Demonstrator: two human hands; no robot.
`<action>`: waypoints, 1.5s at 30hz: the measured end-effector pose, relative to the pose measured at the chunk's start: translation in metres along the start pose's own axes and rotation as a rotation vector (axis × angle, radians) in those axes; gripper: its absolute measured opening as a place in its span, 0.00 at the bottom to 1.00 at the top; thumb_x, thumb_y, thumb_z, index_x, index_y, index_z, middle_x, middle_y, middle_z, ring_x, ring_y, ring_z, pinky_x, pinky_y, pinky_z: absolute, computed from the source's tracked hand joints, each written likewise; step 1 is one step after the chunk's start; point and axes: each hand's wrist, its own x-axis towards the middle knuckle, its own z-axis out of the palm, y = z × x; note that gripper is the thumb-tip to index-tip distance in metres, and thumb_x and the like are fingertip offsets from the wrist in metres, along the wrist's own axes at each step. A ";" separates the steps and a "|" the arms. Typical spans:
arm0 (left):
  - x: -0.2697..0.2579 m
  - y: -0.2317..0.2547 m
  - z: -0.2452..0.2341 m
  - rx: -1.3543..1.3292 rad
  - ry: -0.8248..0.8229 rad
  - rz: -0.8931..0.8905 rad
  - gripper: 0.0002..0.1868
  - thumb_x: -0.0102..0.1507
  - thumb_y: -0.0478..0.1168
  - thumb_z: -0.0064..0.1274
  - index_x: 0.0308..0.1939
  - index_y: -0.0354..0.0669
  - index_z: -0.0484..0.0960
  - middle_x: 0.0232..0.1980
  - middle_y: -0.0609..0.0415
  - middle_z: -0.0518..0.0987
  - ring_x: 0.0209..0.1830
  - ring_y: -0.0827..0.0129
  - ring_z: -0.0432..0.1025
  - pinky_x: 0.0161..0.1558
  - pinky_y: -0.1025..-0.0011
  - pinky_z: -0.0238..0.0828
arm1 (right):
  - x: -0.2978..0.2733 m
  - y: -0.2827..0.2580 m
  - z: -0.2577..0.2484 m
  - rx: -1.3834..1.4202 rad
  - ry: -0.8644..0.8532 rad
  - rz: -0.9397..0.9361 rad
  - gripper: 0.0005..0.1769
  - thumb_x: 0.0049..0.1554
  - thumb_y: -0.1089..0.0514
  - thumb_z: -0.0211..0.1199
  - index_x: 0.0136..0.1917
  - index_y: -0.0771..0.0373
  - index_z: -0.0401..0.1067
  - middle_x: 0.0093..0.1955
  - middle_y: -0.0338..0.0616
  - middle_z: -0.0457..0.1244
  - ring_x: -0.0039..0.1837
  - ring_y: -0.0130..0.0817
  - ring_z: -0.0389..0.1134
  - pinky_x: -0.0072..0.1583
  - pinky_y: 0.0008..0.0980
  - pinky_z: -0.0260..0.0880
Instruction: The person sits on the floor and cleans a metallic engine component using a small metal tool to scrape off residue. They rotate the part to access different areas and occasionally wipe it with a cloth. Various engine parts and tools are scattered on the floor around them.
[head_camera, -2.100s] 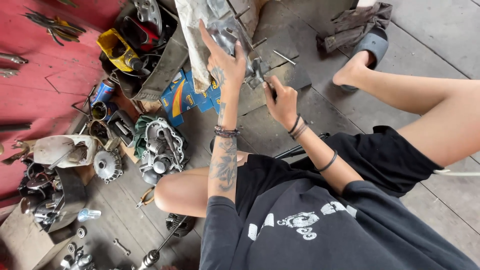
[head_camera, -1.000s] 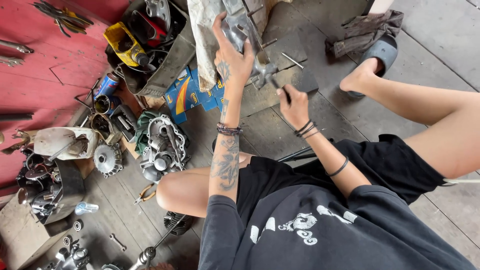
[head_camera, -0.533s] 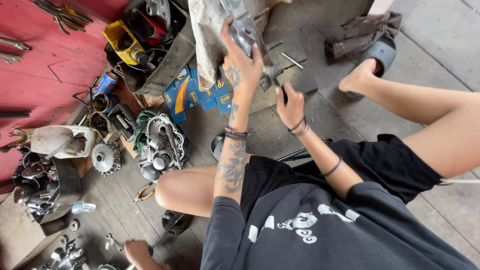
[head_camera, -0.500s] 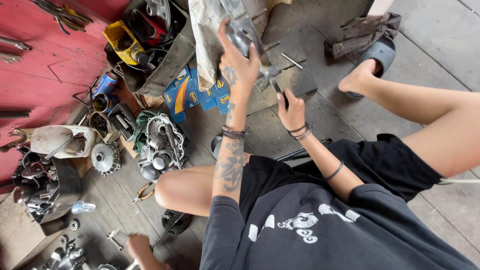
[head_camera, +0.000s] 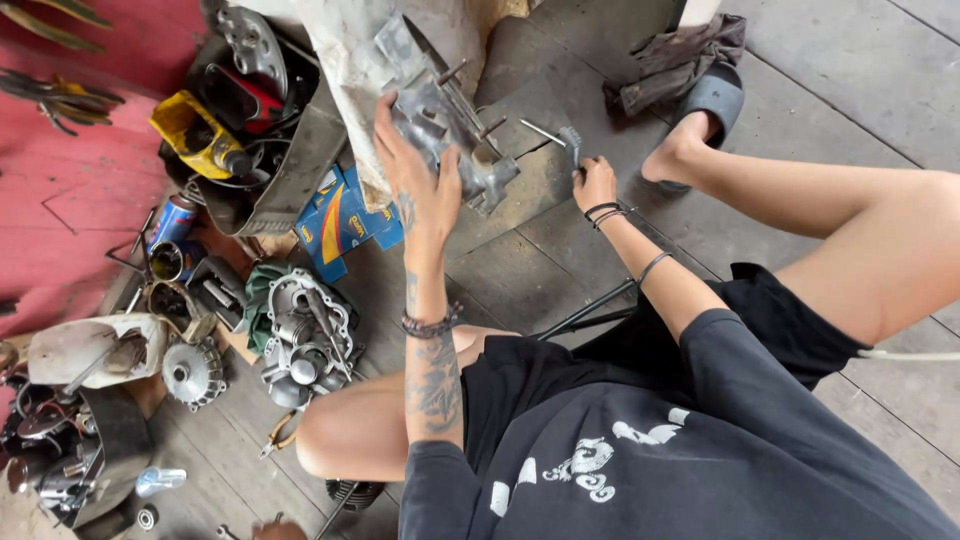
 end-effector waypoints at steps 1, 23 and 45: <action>0.002 0.007 -0.007 -0.040 -0.068 -0.052 0.40 0.63 0.55 0.42 0.77 0.45 0.54 0.75 0.40 0.61 0.75 0.43 0.58 0.75 0.40 0.53 | 0.001 -0.006 -0.002 -0.068 -0.036 0.007 0.11 0.61 0.60 0.60 0.56 0.66 0.75 0.49 0.52 0.62 0.49 0.57 0.69 0.51 0.50 0.71; 0.016 0.047 -0.036 -0.191 -0.195 -0.164 0.36 0.67 0.67 0.43 0.67 0.46 0.58 0.86 0.37 0.37 0.89 0.47 0.38 0.80 0.52 0.42 | 0.164 0.118 -0.103 -0.845 -0.250 0.079 0.34 0.52 0.46 0.72 0.67 0.57 0.66 0.64 0.51 0.64 0.65 0.53 0.62 0.60 0.57 0.62; 0.012 -0.007 0.016 -0.341 0.073 -0.086 0.27 0.72 0.53 0.39 0.70 0.42 0.61 0.77 0.42 0.59 0.83 0.53 0.50 0.83 0.56 0.41 | -0.024 -0.357 -0.181 0.453 0.023 -0.979 0.39 0.72 0.36 0.27 0.78 0.65 0.58 0.83 0.53 0.49 0.83 0.52 0.46 0.74 0.45 0.44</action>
